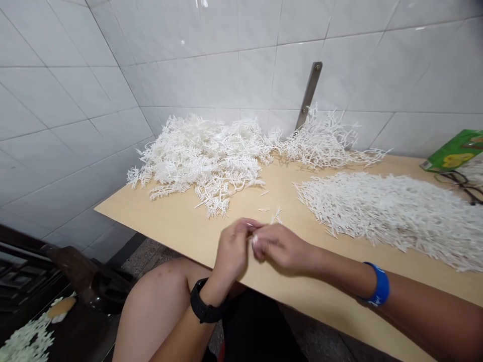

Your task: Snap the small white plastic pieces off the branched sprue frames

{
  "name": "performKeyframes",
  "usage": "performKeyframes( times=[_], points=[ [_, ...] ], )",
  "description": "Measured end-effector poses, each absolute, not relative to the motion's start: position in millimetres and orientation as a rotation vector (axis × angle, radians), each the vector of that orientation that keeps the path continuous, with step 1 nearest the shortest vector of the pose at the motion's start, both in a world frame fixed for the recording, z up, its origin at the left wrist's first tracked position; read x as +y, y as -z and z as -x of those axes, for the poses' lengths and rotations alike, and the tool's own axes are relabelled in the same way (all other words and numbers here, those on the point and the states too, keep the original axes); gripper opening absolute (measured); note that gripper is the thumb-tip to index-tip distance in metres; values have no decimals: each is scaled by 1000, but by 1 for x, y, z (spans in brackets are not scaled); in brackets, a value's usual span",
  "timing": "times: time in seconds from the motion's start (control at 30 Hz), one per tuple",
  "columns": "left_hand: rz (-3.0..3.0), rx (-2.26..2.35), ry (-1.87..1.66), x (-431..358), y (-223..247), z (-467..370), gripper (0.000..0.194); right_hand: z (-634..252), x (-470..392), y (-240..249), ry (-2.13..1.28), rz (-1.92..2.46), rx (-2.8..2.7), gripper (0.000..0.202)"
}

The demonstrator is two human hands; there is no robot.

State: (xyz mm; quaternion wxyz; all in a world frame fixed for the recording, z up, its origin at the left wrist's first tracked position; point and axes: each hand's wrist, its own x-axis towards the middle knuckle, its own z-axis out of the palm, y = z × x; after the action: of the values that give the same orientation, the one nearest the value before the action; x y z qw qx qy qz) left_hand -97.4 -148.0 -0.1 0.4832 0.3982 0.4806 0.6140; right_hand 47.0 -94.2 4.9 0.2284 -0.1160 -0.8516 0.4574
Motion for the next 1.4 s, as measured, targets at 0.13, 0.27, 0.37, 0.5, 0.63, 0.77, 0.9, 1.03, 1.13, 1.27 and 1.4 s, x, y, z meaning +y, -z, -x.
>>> performKeyframes(
  times=[0.13,0.27,0.37,0.5,0.63,0.77,0.9,1.03,1.13,1.27,1.4],
  points=[
    [-666,1068,-1648,-144,1,98,43,-47,-99,-3,-1064,163,-2431,37],
    [-539,1051,-1757,-142,1,100,33,-58,-70,-1,-617,443,-2491,24],
    [-458,1054,-1847,-140,3,101,24,-70,-45,2,-325,553,-2644,33],
    [-490,1074,-1855,-139,7,103,23,-72,-45,3,-409,664,-2462,48],
    [-498,1070,-1916,-141,10,102,19,-49,-76,3,-1306,635,-2034,47],
    [-521,1083,-1966,-141,10,101,16,-36,-69,10,-1902,747,-1614,57],
    [-502,1090,-2004,-141,10,100,12,-60,-20,16,-1400,1179,-1220,52],
    [-492,1087,-1988,-141,10,99,12,-70,-9,15,-1299,1198,-1182,54],
    [-503,1096,-1969,-142,10,99,13,-54,-21,13,-1532,1019,-1336,47],
    [-533,1103,-1917,-141,9,97,18,-43,-14,13,-1544,1045,-1396,45],
    [-628,1105,-1788,-139,5,93,29,-58,-1,16,-1283,1166,-1341,41]
  ],
)
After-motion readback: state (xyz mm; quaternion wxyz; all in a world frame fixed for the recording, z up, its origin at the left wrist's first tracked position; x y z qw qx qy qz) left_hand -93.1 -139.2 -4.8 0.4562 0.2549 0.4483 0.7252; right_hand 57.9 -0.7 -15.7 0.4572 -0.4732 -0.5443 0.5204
